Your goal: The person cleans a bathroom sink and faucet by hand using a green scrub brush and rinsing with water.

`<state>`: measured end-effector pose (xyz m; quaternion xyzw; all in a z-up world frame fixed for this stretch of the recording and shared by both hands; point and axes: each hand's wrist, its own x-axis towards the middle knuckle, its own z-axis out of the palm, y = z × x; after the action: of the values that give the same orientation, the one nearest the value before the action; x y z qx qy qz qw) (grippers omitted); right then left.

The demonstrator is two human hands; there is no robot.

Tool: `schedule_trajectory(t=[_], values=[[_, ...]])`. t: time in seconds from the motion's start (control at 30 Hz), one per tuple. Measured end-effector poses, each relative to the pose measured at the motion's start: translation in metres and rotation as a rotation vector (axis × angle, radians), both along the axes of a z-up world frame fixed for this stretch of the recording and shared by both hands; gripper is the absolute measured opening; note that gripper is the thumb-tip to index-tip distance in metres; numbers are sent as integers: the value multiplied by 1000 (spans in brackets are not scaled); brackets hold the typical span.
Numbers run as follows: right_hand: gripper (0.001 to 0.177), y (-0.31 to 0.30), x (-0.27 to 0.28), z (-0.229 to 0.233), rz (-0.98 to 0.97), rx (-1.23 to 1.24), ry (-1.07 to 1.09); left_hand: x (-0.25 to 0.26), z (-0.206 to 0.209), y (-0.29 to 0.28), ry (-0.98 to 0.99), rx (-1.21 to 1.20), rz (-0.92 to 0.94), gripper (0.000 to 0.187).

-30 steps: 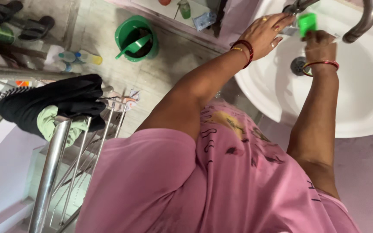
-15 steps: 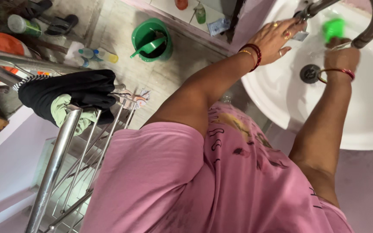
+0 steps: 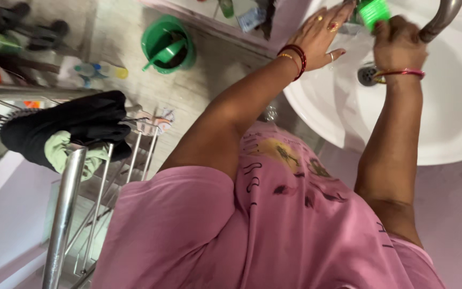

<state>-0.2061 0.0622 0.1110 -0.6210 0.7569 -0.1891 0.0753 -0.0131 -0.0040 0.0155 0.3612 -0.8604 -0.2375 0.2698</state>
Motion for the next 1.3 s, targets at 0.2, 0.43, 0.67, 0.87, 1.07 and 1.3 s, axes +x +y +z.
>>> schedule_trajectory(t=[0.2,0.43,0.67,0.87,1.07,1.3], values=[[27,7,14,7,115,55,-16,-1,-2,-4,-100,-4,-27,76],[19,-23,40,20,135,-115,155,-10,-28,-3,200,142,153,45],[19,26,-30,-24,62,-159,210,0,15,4,94,-77,19,50],[10,-5,-83,-75,-404,-16,-716,-5,9,4,-85,89,-39,52],[18,0,-43,-33,-160,-14,-682,-14,-1,-1,232,-197,116,74],[18,-43,-73,-93,-50,-38,-537,-39,6,-16,83,264,59,51]])
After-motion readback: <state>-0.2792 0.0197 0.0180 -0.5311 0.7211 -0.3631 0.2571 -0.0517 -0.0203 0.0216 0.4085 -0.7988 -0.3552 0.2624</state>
